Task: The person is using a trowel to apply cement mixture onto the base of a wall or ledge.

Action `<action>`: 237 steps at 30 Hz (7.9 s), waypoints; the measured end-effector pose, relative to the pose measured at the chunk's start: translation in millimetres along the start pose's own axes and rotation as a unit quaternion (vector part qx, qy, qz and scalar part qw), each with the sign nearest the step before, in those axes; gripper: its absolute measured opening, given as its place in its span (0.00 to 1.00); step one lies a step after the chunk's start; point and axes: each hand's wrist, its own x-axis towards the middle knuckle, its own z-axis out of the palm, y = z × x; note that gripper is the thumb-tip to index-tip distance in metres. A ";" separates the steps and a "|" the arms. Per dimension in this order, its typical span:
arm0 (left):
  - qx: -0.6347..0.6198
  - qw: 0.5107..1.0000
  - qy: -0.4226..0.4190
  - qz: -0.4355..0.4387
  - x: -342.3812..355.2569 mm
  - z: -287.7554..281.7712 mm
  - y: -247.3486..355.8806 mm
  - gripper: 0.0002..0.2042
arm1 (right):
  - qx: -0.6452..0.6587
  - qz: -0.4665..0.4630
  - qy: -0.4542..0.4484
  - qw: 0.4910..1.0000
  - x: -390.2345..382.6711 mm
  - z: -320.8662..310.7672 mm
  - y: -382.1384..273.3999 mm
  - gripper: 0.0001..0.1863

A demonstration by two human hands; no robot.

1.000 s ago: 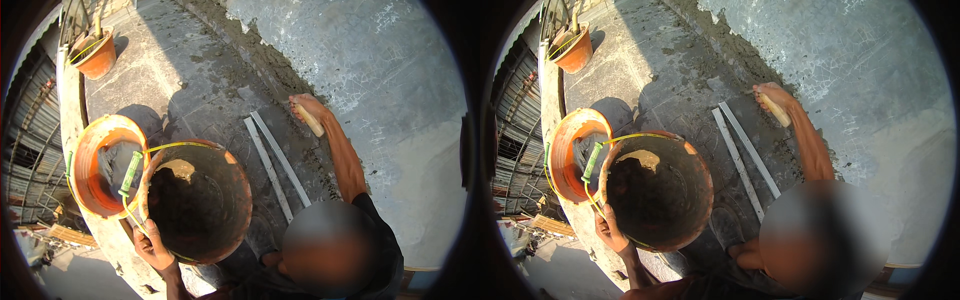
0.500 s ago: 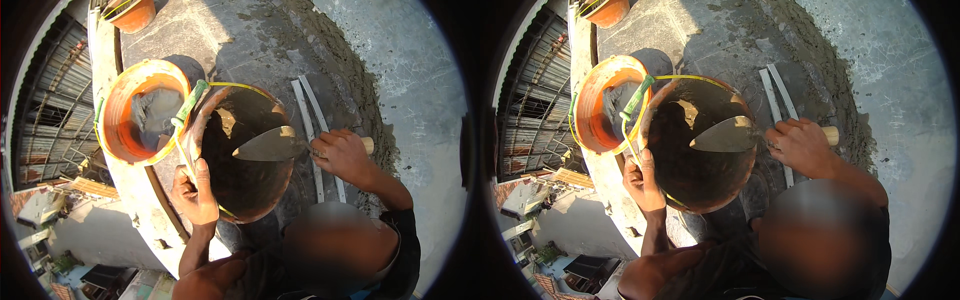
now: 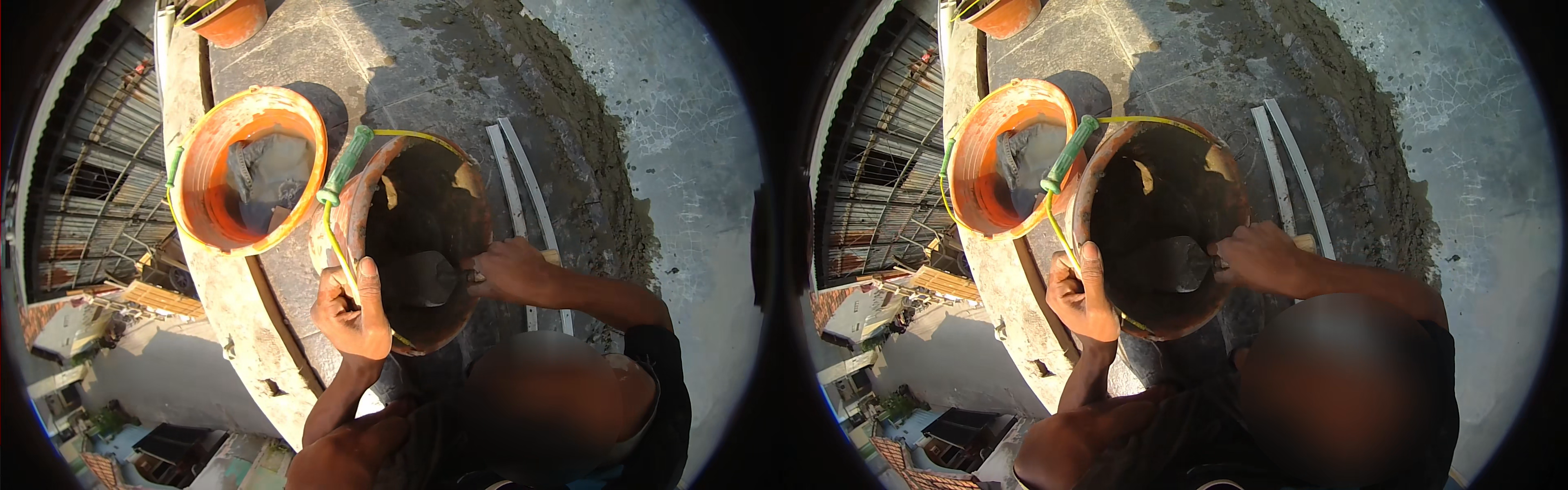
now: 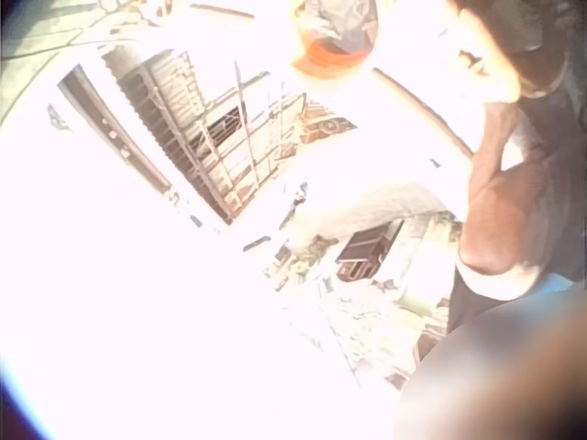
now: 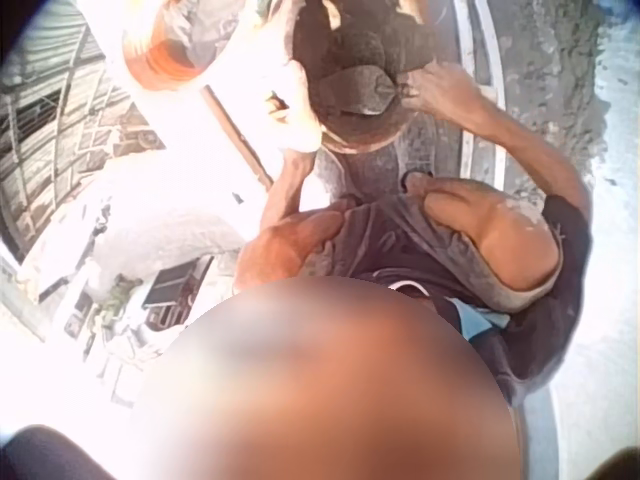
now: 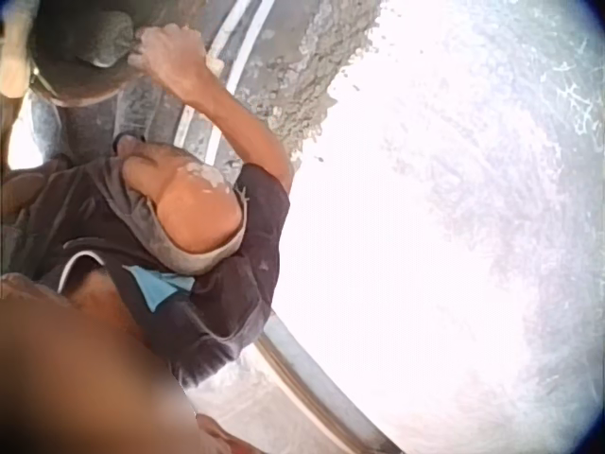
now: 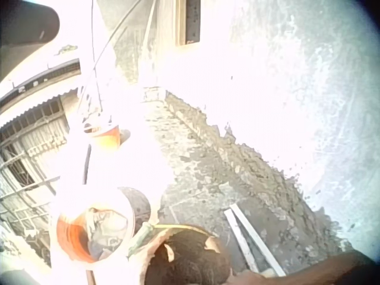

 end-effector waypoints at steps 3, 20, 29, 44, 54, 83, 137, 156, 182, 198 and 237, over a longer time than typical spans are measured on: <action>-0.025 1.000 -0.009 -0.009 -2.8 2.8 -0.3 0.12 | -0.056 0.073 -0.002 0.996 -6.9 2.4 -9.7 0.15; 0.023 1.000 -0.007 -0.010 0.9 -4.9 4.7 0.14 | 0.032 0.100 0.177 0.979 -30.1 28.8 8.4 0.15; 0.018 0.999 -0.009 -0.037 6.5 -10.0 7.5 0.13 | 0.019 0.104 0.213 0.971 -27.0 27.0 21.0 0.15; 0.049 0.996 0.031 -0.067 11.7 -22.7 -3.4 0.10 | 0.322 0.020 0.084 0.943 -29.4 -47.4 52.1 0.15; -0.003 0.994 0.055 -0.092 20.7 -22.7 -6.4 0.13 | 0.409 0.316 0.345 0.783 -26.5 -91.0 259.1 0.17; 0.052 0.993 0.062 -0.084 20.7 -14.8 4.3 0.12 | 0.160 0.447 0.395 0.787 11.3 -58.8 299.2 0.22; -0.004 0.999 0.017 -0.039 6.3 -17.1 -3.5 0.12 | 0.020 0.149 0.156 0.976 -30.9 12.6 3.3 0.16; 0.004 0.994 0.070 -0.084 19.8 -21.7 -2.0 0.13 | 0.282 0.094 0.110 0.948 -23.2 -49.8 45.7 0.18; 0.014 0.998 0.017 -0.065 18.4 0.3 3.0 0.12 | -0.158 0.004 0.156 0.975 -21.0 -60.1 32.4 0.09; 0.031 0.999 -0.003 -0.020 4.9 -9.1 6.3 0.11 | 0.036 0.096 0.042 0.994 -15.9 -2.0 27.4 0.15; 0.042 0.989 0.057 -0.131 24.9 -10.4 3.2 0.11 | 0.383 0.328 0.386 0.772 39.0 -68.7 270.5 0.17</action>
